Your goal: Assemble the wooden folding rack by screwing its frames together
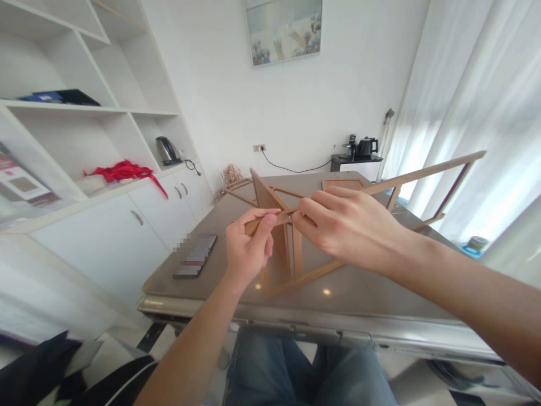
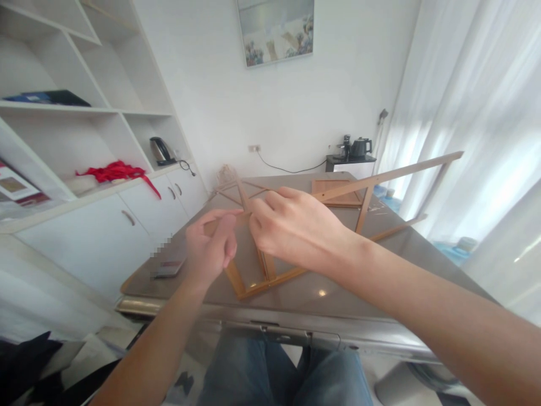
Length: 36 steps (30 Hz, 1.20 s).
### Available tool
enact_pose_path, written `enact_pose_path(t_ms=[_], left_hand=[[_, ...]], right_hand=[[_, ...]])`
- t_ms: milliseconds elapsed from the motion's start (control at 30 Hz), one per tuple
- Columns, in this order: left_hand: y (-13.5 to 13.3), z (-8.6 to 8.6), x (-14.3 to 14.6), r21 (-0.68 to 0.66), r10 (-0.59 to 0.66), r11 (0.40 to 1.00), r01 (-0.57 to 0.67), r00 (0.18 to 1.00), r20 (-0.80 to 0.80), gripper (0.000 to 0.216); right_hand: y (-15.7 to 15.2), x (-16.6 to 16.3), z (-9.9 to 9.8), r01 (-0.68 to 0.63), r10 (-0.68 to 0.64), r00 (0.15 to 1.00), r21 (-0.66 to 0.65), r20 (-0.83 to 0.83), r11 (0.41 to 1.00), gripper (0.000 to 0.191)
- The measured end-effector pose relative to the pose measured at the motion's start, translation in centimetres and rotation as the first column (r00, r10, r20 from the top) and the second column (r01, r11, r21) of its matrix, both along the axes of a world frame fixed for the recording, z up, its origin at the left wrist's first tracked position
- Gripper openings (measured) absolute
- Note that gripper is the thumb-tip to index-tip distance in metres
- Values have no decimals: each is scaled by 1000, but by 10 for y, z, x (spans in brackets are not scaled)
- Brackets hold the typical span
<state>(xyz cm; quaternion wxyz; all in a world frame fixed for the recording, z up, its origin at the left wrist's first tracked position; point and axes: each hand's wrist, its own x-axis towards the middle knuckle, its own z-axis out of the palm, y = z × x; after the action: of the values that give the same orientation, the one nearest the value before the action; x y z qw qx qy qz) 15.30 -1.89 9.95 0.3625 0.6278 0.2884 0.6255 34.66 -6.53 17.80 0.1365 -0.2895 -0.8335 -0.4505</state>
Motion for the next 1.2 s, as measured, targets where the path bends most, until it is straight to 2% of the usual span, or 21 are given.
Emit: enact_pose_path(t_ms=[200,367,533,700,833,1000,1200], left_hand=[[1,-2,-1,3,12,1000,-12,1000,1,30],[2,-4,-1,-12,28,1000,-28,1000,-6,31],[2,-4,-2,-16,24,1000,-24,1000,-17,32],[1,-3,-2,-7,42,999,-42,998,-40,34],[0,-2,-2,3,48,999,-48,998,-49,34],[0,-2,-2,5,42,999,-42,998,-46,36],[0,-2,-1,-6,68,998,-69,997,-38,35]], right_hand=[[4,3,6,13,-15,1000,-92,-20,996,35],[6,10,-2,25,-54,980,-148,-191,989,22],[1,10,-18,56,-54,933,-5,-356,998,34],[-1,4,-35,53,-15,899,74,-439,996,26],[0,-2,-48,73,22,830,147,-558,986,24],[3,-3,-55,47,59,813,167,-580,985,21],[4,-5,-61,77,55,770,178,-636,981,18]])
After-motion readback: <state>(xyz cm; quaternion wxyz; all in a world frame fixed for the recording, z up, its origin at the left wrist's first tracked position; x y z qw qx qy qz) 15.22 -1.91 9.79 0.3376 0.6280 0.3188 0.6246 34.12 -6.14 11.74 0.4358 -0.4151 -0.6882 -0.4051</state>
